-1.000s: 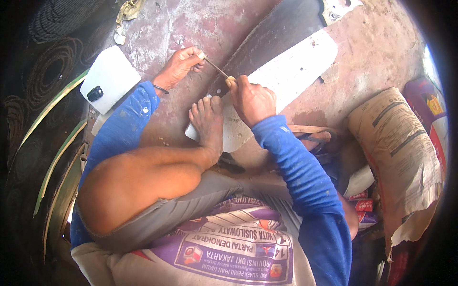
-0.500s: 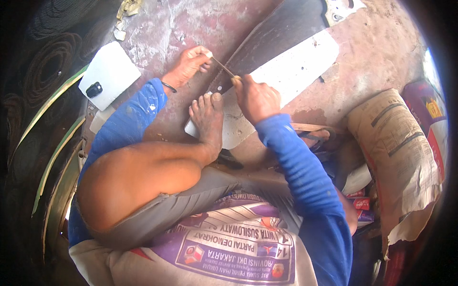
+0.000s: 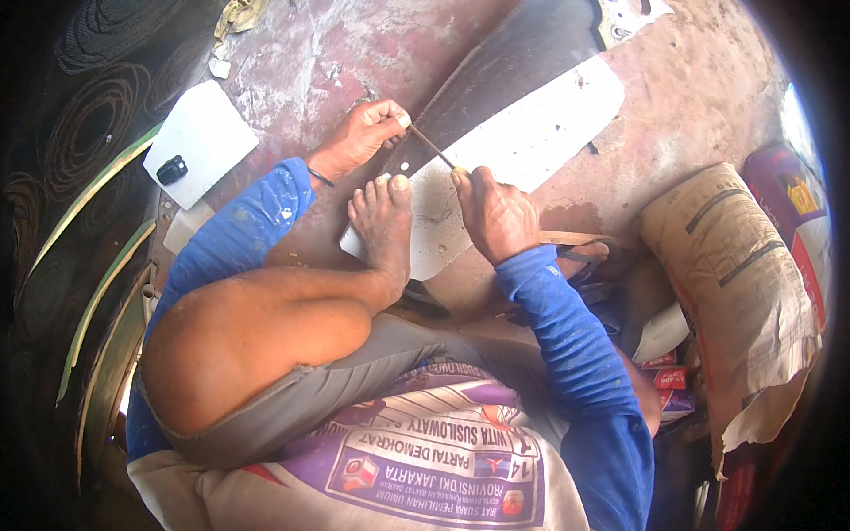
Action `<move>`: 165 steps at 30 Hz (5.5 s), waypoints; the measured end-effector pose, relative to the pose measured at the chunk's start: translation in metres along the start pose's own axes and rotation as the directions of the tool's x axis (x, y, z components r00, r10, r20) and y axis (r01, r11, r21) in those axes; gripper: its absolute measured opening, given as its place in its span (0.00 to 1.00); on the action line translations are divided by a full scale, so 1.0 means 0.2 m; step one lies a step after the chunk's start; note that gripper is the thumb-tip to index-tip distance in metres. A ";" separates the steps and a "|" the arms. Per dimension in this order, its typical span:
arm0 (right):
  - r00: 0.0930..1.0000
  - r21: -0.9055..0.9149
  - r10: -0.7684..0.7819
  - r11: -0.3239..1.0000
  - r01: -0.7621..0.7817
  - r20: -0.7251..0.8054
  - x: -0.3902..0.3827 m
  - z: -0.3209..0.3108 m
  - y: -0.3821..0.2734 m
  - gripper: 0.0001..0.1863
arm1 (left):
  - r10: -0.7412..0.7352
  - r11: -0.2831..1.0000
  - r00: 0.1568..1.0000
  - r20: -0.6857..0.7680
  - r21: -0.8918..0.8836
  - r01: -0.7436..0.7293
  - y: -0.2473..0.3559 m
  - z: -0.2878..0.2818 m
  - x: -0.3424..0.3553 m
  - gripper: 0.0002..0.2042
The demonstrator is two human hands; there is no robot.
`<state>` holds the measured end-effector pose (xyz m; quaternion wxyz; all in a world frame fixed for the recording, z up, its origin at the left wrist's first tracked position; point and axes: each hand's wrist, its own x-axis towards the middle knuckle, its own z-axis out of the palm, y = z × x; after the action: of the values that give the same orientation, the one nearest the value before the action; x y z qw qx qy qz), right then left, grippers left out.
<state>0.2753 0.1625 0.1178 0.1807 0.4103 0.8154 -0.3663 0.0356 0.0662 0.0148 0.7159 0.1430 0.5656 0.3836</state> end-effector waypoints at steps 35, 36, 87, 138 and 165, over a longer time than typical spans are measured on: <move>0.994 -0.022 -0.085 0.996 0.083 -0.069 0.10 0.03 0.00 0.18 | 0.007 0.997 0.996 -0.092 0.078 0.000 0.05 -0.08 0.00 0.09; 0.995 -0.026 -0.077 0.997 0.075 -0.056 0.07 0.03 0.02 0.18 | -0.013 0.998 0.995 -0.101 0.067 0.020 0.06 -0.04 -0.01 0.08; 1.000 -0.010 0.018 1.000 -0.017 0.011 0.02 -0.06 0.03 0.19 | 0.022 0.997 1.000 0.016 0.067 -0.023 0.06 0.03 0.01 0.08; 0.996 -0.051 -0.075 0.996 0.073 -0.048 0.25 0.05 -0.08 0.19 | -0.030 0.993 0.994 -0.110 0.114 0.042 0.06 -0.21 0.06 0.09; 0.998 0.009 -0.022 1.000 0.023 -0.064 0.05 0.01 -0.02 0.18 | -0.034 0.999 0.997 -0.066 0.004 0.035 0.05 -0.04 0.00 0.08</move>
<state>0.2667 0.1655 0.1119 0.1484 0.4134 0.8235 -0.3590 0.0249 0.0713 0.0181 0.7031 0.1223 0.5921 0.3743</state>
